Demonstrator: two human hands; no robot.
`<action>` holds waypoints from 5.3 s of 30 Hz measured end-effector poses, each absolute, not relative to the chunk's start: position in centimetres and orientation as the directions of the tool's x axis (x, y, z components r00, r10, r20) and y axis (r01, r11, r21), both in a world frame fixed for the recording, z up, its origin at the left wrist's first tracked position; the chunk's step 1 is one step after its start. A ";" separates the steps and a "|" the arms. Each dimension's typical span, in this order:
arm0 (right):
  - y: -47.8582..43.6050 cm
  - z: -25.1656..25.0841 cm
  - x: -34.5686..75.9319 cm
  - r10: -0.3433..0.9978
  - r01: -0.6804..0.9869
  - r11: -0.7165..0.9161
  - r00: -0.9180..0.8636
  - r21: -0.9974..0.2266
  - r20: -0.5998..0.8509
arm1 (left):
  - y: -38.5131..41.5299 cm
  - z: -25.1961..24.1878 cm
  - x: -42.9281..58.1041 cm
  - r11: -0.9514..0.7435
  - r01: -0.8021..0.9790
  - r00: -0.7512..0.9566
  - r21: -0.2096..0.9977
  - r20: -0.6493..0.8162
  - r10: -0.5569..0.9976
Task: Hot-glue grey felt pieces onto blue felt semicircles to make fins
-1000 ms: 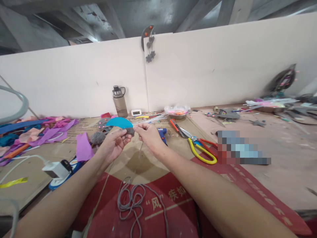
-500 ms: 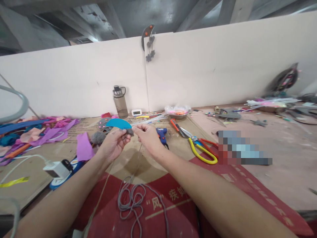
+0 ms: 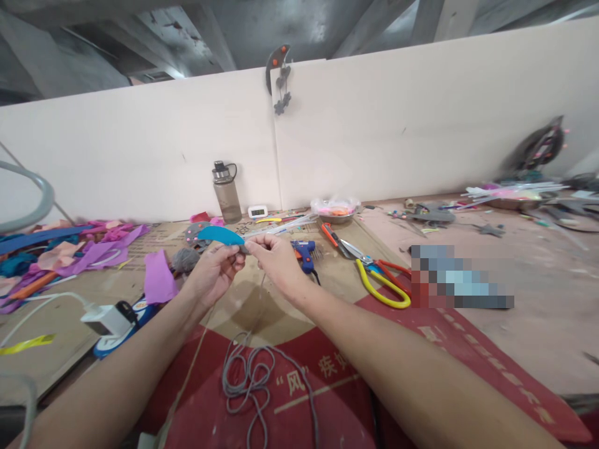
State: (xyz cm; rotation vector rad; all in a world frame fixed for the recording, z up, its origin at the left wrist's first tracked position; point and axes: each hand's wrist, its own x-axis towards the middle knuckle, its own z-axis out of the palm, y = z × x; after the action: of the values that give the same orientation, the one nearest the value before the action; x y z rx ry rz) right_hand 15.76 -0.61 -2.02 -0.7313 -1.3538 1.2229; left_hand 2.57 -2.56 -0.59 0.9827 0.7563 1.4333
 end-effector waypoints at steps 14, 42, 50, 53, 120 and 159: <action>-0.5 -2.0 16.0 0.948 -0.339 0.192 -0.181 -0.921 0.264 | -2.4 -0.9 2.5 -0.072 -0.451 0.072 0.890 0.116 0.991; -0.6 -1.1 16.7 0.904 -0.265 0.199 -0.321 -0.944 0.281 | -2.9 -0.7 2.7 -0.041 -0.426 0.144 0.904 0.113 0.983; -0.9 -0.7 16.7 0.900 -0.269 0.225 -0.311 -0.937 0.305 | -3.0 -0.5 2.6 -0.002 -0.416 0.152 0.909 0.071 0.986; -0.9 -0.7 16.7 0.898 -0.287 0.215 -0.318 -0.934 0.304 | -2.9 -0.5 2.6 -0.010 -0.424 0.158 0.905 0.085 0.984; -0.4 -1.2 17.2 0.858 0.074 0.500 -0.184 -0.863 0.480 | -3.3 -1.2 2.7 -0.258 -0.067 0.090 0.964 0.264 0.960; -0.7 0.5 18.4 0.891 0.131 0.408 -0.272 -0.904 0.363 | 0.7 -0.3 -2.6 -0.414 -0.254 -0.409 0.874 0.292 0.865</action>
State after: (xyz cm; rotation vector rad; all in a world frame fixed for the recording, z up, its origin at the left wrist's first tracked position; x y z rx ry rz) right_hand 18.42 -0.66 0.53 -0.9039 -1.6877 0.9752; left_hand -2.56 0.68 -0.30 1.0048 0.9953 1.9024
